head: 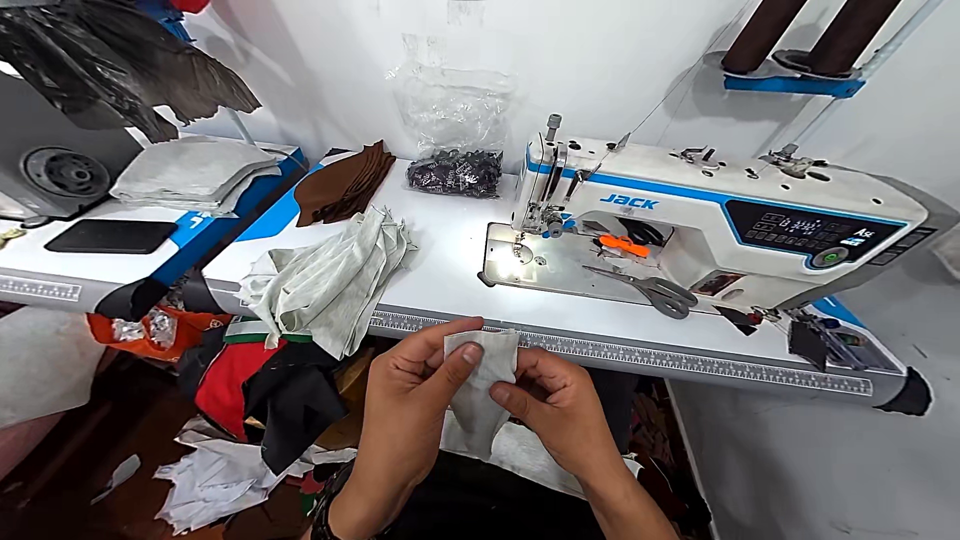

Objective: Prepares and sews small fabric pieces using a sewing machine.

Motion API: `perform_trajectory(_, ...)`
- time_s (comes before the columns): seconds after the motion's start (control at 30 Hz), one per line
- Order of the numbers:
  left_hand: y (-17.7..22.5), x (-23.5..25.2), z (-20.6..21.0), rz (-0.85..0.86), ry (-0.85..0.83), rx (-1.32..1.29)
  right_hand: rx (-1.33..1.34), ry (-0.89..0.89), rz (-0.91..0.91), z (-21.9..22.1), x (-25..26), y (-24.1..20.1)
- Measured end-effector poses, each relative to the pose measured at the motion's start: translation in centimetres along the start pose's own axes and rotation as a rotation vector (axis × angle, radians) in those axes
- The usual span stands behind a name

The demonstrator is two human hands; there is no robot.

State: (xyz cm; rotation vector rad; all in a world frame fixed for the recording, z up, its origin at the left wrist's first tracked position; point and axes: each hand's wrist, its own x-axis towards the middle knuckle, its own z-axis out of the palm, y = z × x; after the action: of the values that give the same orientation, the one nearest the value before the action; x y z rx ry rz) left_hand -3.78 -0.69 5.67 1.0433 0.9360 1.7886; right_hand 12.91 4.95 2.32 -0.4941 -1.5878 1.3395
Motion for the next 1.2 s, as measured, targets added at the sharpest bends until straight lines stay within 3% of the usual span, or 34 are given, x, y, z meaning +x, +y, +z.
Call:
perform_trajectory(0.2,-0.9,-0.4,0.7,0.055,0.010,0.012,0.007,0.148,-0.023,0.5,0.2,0.5)
perform_trajectory(0.67,-0.7,0.1,0.4,0.086,-0.025,0.116,-0.101,0.174,-0.176,0.9,0.9,0.4)
perform_trajectory(0.93,-2.2,0.2,-1.0,-0.187,-0.097,-0.034,-0.136,0.158,-0.156,-0.1,0.9,0.1)
perform_trajectory(1.2,-2.9,0.4,-0.1,0.075,0.012,0.140,-0.104,0.237,-0.108,-0.1,0.6,0.0)
